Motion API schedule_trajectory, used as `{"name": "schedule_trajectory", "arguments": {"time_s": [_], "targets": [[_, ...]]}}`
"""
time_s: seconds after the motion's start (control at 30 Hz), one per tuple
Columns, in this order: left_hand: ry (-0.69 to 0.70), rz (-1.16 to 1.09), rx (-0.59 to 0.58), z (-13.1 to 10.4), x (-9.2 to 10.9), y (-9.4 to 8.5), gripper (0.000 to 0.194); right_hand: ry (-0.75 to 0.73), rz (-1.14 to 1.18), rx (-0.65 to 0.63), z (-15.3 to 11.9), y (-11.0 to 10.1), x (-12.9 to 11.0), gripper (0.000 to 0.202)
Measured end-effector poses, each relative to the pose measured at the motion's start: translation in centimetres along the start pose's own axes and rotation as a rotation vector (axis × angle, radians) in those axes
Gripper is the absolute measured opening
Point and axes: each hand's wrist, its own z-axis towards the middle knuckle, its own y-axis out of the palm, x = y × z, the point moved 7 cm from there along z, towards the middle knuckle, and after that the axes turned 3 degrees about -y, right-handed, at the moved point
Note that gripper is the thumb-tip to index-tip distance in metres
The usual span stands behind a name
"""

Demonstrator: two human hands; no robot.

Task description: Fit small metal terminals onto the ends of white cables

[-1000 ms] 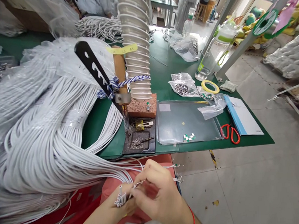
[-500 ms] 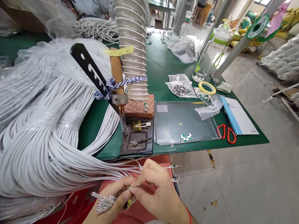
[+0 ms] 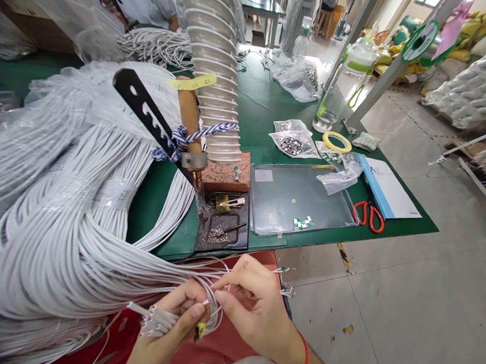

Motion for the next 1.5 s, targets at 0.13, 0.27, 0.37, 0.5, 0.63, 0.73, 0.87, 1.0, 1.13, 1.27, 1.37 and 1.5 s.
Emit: {"name": "schedule_trajectory", "arguments": {"time_s": [0.13, 0.27, 0.37, 0.5, 0.63, 0.73, 0.87, 1.0, 1.13, 1.27, 1.37, 1.5], "targets": [[0.008, -0.051, 0.048, 0.0, 0.5, 0.0, 0.044, 0.013, 0.015, -0.049, 0.1, 1.2, 0.3, 0.019], [0.004, -0.069, 0.09, -0.1, 0.9, 0.1, 0.045, 0.03, 0.01, -0.056, 0.1, 1.2, 0.4, 0.019], [0.013, -0.077, 0.073, -0.1, 1.0, 0.3, 0.044, 0.045, 0.011, -0.07, 0.1, 1.2, 0.6, 0.019], [0.032, -0.039, 0.058, -0.1, 0.8, 0.0, 0.039, 0.043, 0.011, -0.081, 0.1, 1.1, 0.7, 0.014], [0.08, 0.027, 0.005, 0.3, 0.7, -0.6, 0.025, 0.038, 0.032, -0.131, 0.1, 1.1, 0.8, 0.011], [0.155, 0.081, -0.056, 0.6, 1.1, -1.1, 0.011, 0.046, 0.038, -0.154, 0.1, 1.1, 1.2, 0.009], [0.253, 0.186, -0.083, 0.8, 1.7, -1.6, 0.005, 0.102, 0.061, -0.169, 0.0, 1.2, 1.8, 0.011], [0.36, 0.305, -0.111, 0.6, 2.2, -1.5, 0.007, 0.185, 0.151, -0.203, -0.1, 1.5, 2.4, 0.009], [0.459, 0.358, -0.098, 0.4, 2.8, -1.3, 0.007, 0.24, 0.237, -0.218, -0.1, 1.6, 2.7, 0.009], [0.53, 0.392, -0.106, 0.3, 3.4, -0.8, 0.01, 0.263, 0.209, -0.225, -0.1, 1.7, 2.7, 0.01], [0.531, 0.385, -0.091, 0.2, 3.5, -0.8, 0.01, 0.223, 0.037, -0.226, 0.0, 1.3, 2.4, 0.016], [0.442, 0.303, -0.005, 0.3, 2.7, -1.5, 0.006, 0.108, -0.257, -0.135, 0.9, -1.7, 2.2, 0.017]]}}
